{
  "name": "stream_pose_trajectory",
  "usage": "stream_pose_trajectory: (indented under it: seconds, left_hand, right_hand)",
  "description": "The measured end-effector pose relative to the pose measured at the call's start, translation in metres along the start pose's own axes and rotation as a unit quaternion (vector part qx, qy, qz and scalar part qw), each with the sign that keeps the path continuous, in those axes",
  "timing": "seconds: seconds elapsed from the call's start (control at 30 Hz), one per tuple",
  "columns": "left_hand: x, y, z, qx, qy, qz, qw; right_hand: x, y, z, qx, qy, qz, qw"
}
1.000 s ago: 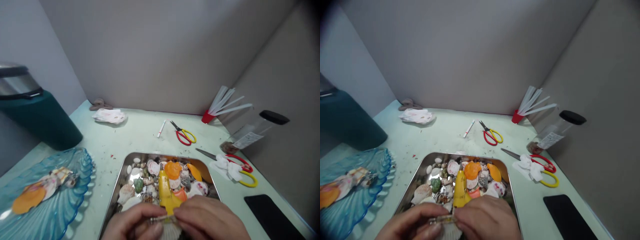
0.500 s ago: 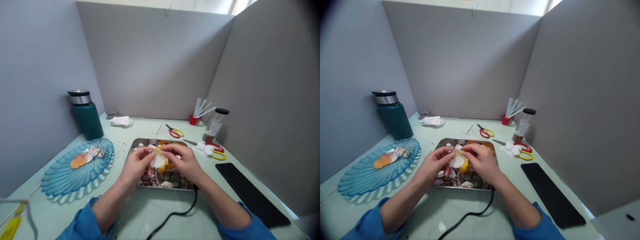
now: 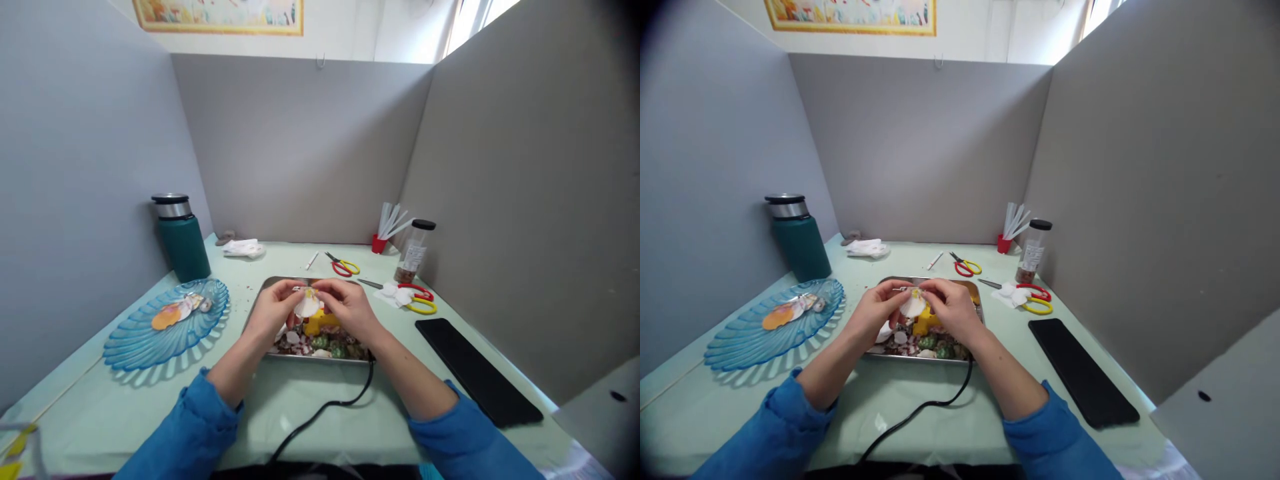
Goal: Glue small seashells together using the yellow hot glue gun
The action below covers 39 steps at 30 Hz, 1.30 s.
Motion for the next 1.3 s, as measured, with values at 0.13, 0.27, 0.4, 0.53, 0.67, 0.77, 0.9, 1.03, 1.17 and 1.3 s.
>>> stream_pose_trajectory:
  seconds: [0.13, 0.27, 0.4, 0.53, 0.67, 0.77, 0.9, 1.03, 1.17, 1.3]
  left_hand:
    - [0.002, 0.001, 0.008, 0.000, 0.026, 0.001, 1.000]
    - [0.007, 0.001, 0.005, 0.015, 0.065, 0.018, 0.998]
    - [0.010, 0.010, -0.002, 0.056, 0.106, 0.042, 0.992]
    - [0.013, 0.018, 0.003, 0.107, 0.106, 0.065, 0.986]
    - [0.010, 0.015, 0.017, 0.115, 0.117, 0.093, 0.982]
    - [0.010, 0.016, 0.016, 0.069, 0.128, 0.077, 0.986]
    - [0.010, 0.013, -0.001, 0.026, 0.132, 0.082, 0.988]
    - [0.008, 0.004, -0.005, 0.030, 0.070, 0.082, 0.994]
    - [0.008, 0.005, 0.003, 0.037, 0.047, 0.063, 0.996]
    - [0.007, 0.012, 0.008, 0.031, 0.034, 0.069, 0.997]
  right_hand:
    - [-0.002, -0.001, -0.003, 0.002, -0.010, 0.003, 1.000]
    - [-0.002, -0.002, 0.001, -0.002, -0.019, 0.016, 1.000]
    - [0.003, 0.002, 0.008, -0.024, -0.060, 0.029, 0.997]
    - [0.006, 0.000, 0.007, -0.054, -0.091, 0.026, 0.994]
    - [0.006, -0.011, -0.001, -0.075, -0.079, 0.019, 0.994]
    - [0.009, -0.009, 0.001, -0.062, -0.088, 0.010, 0.994]
    - [0.014, 0.000, 0.017, -0.034, -0.087, 0.013, 0.996]
    - [0.010, -0.004, 0.017, -0.063, -0.011, 0.021, 0.998]
    - [0.007, -0.002, 0.011, -0.041, -0.024, 0.031, 0.998]
    - [0.011, 0.000, 0.012, 0.001, -0.083, 0.003, 0.997]
Point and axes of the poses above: each hand's wrist, its own y-axis towards the middle knuckle, its own x-axis out of the back of the hand, z = x × y, the point moved 3 cm from there along y, towards the middle knuckle, and after that the axes turned 6 degrees about -y, right-handed, at the moved point
